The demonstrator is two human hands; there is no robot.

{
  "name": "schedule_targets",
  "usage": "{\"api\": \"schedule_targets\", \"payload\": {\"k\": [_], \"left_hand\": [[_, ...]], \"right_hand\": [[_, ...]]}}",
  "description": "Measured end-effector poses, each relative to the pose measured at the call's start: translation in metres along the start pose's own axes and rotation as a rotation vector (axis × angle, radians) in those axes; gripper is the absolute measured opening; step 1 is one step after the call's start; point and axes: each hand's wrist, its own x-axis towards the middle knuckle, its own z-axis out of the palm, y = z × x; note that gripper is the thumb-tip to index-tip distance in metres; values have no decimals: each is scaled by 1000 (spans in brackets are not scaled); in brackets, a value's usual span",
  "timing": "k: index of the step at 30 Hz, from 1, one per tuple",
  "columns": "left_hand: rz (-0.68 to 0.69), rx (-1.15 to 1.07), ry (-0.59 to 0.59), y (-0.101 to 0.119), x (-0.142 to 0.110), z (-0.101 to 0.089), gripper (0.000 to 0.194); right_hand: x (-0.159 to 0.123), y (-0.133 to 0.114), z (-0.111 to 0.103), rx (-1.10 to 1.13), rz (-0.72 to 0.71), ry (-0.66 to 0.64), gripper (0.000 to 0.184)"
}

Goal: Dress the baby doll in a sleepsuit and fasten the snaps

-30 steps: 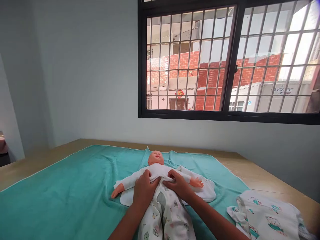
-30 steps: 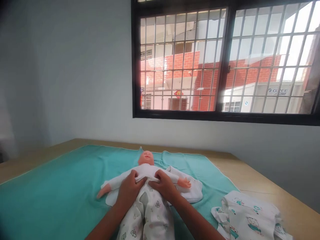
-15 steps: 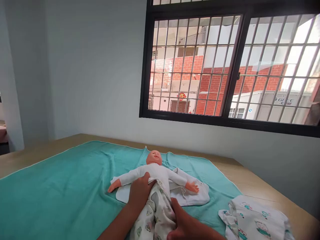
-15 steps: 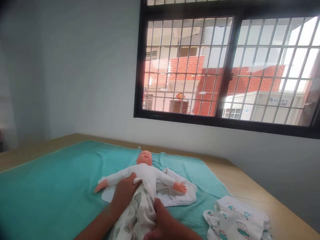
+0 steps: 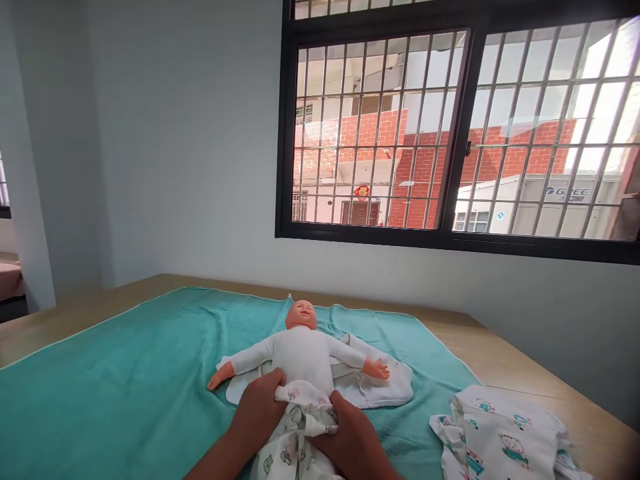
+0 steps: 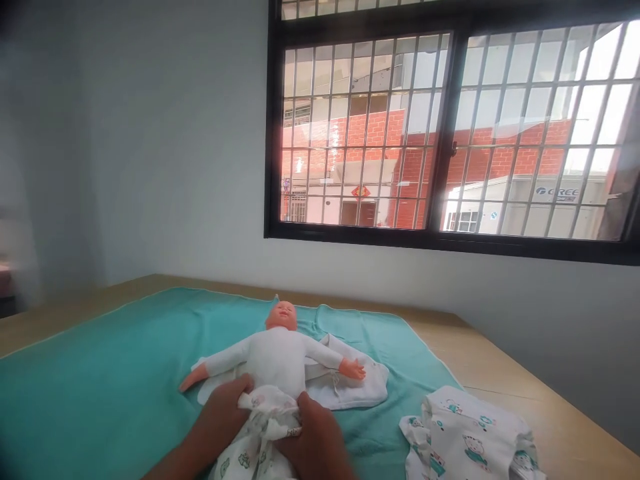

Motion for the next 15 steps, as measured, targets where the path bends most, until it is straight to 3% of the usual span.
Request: {"api": "schedule_targets", "payload": {"k": [5, 9, 15], "left_hand": [[-66, -92, -73, 0, -29, -8, 16], [-121, -145, -150, 1, -32, -12, 25], [-236, -198, -276, -4, -29, -26, 47]], "right_hand": [[-1, 0, -1, -218, -13, 33, 28], [-1, 1, -3, -317, -34, 11, 23], [2, 3, -8, -106, -9, 22, 24]]}}
